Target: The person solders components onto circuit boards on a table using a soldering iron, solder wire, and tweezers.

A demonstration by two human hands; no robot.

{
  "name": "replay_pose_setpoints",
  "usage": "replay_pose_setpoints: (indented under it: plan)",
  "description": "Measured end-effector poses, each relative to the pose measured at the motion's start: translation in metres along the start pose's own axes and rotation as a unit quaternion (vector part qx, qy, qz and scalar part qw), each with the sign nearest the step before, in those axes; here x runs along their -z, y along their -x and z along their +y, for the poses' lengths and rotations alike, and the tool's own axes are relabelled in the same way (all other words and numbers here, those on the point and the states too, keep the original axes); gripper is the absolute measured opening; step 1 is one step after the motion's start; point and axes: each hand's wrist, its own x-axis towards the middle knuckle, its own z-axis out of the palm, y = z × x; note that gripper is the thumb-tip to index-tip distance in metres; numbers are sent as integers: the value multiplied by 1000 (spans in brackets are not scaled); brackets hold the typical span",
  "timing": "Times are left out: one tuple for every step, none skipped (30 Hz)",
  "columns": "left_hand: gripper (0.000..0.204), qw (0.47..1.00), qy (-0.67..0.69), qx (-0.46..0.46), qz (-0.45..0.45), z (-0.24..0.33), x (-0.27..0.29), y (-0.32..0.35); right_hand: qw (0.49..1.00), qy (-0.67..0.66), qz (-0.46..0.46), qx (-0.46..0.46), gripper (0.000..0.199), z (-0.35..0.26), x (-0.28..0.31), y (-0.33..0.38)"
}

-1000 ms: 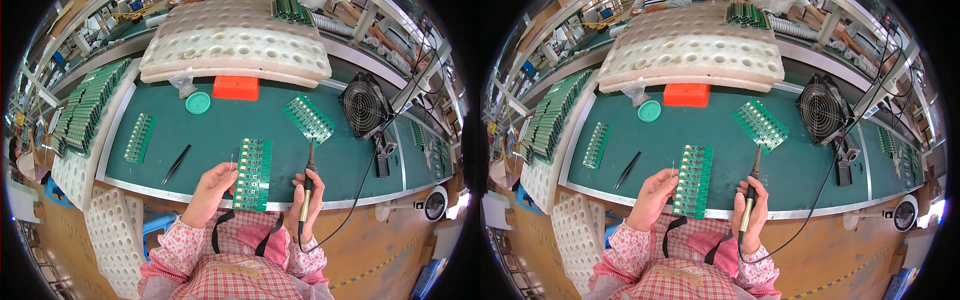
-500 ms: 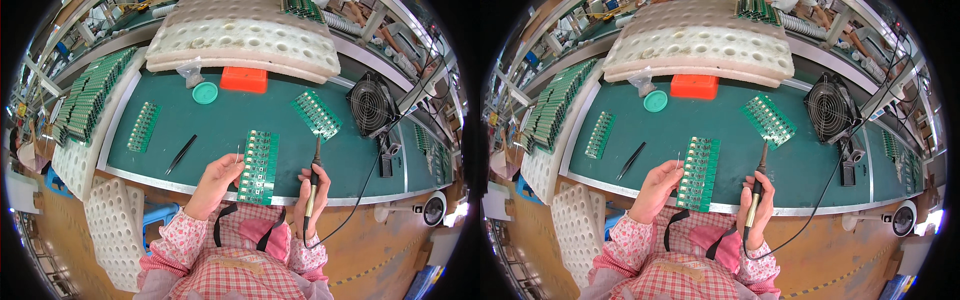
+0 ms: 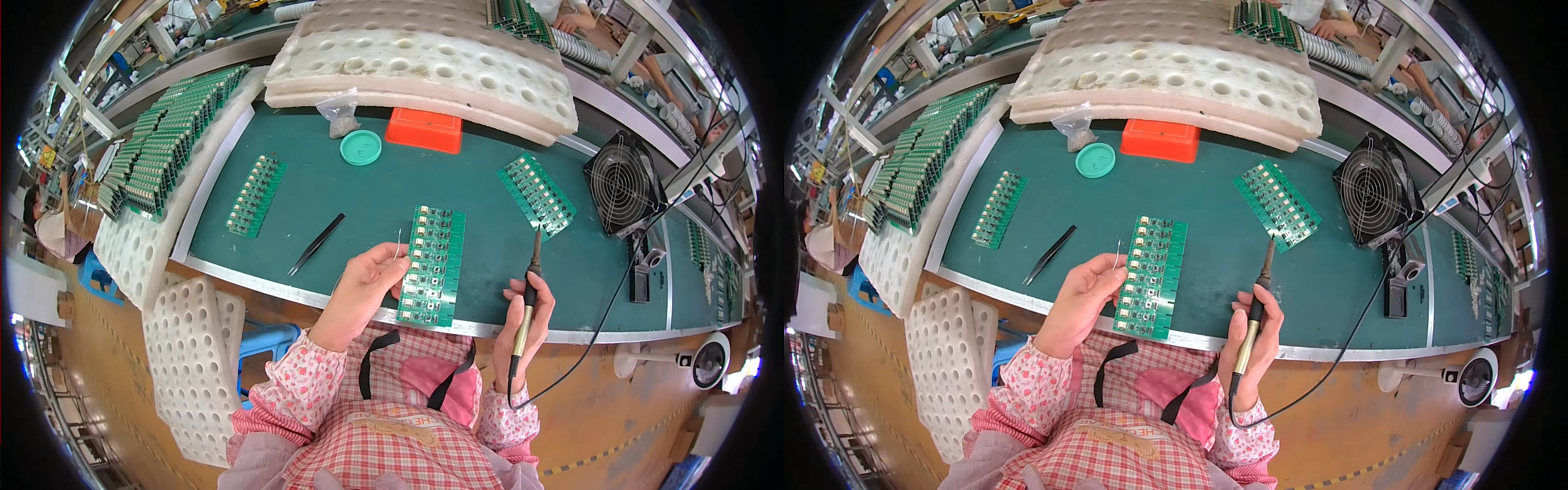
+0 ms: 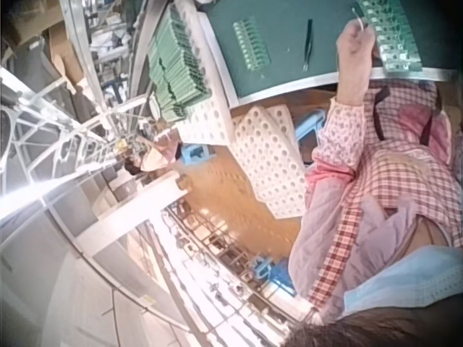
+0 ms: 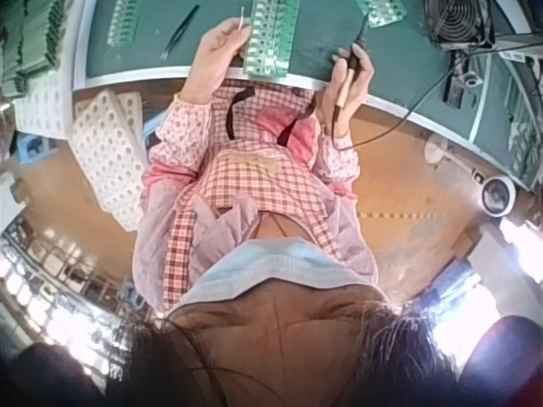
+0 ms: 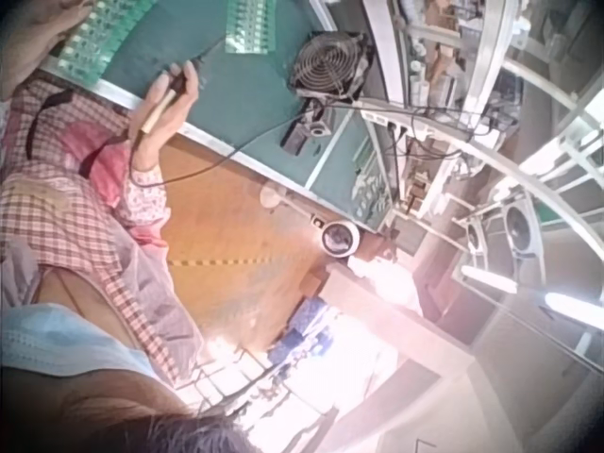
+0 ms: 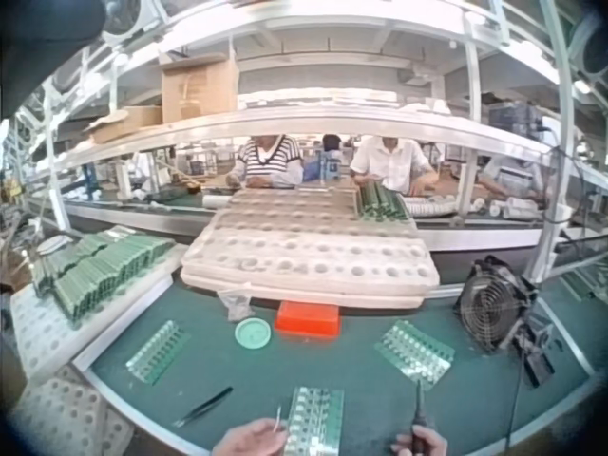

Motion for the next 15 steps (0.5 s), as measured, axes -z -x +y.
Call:
replay_pose_setpoints:
  plan:
    - [31, 1000, 4, 2, 2, 0, 1, 1, 1000, -5, -4, -6, 39, -2, -1, 0]
    - [31, 1000, 8, 3, 5, 1, 2, 2, 1000, -10, -8, -11, 39, -4, -1, 0]
    - [31, 1000, 4, -1, 11, 3, 5, 2, 1000, -17, -12, -9, 39, -5, -3, 0]
    - [31, 1000, -8, -9, 18, 4, 6, 3, 1000, -23, -13, -15, 38, -5, -3, 1]
    - [30, 999, -22, -16, 27, 7, 9, 5, 999, -31, -15, -20, 37, -5, -3, 2]
    - [30, 999, -27, -22, 32, 12, 15, 5, 999, -38, -6, -33, 36, -5, -2, 2]
    - [30, 995, -65, -43, 54, 20, 20, 5, 999, -31, -4, -25, 36, -5, 0, 2]
    - [30, 990, -103, -63, 77, 29, 27, 5, 1000, -25, -1, -18, 36, -5, 2, 2]
    - [29, 979, -154, -75, 112, 37, 38, 5, 999, -26, 3, -24, 36, -3, 2, 3]
    - [27, 964, -204, -87, 149, 49, 52, 8, 999, -25, 4, -28, 36, -3, 1, 3]
    - [26, 939, -254, -140, 184, 55, 68, 7, 999, -25, 0, -31, 37, -2, 1, 3]
    - [25, 909, -300, -193, 214, 58, 88, 5, 999, -22, -3, -33, 37, -3, 2, 3]
    - [24, 873, -367, -202, 249, 65, 109, 5, 999, -30, -5, -31, 37, -4, 2, 3]
    - [23, 832, -429, -210, 281, 74, 127, 5, 999, -26, -10, -25, 37, -4, 2, 3]
    - [22, 784, -515, -166, 305, 91, 126, 5, 1000, -16, -9, -21, 37, -2, 3, 2]
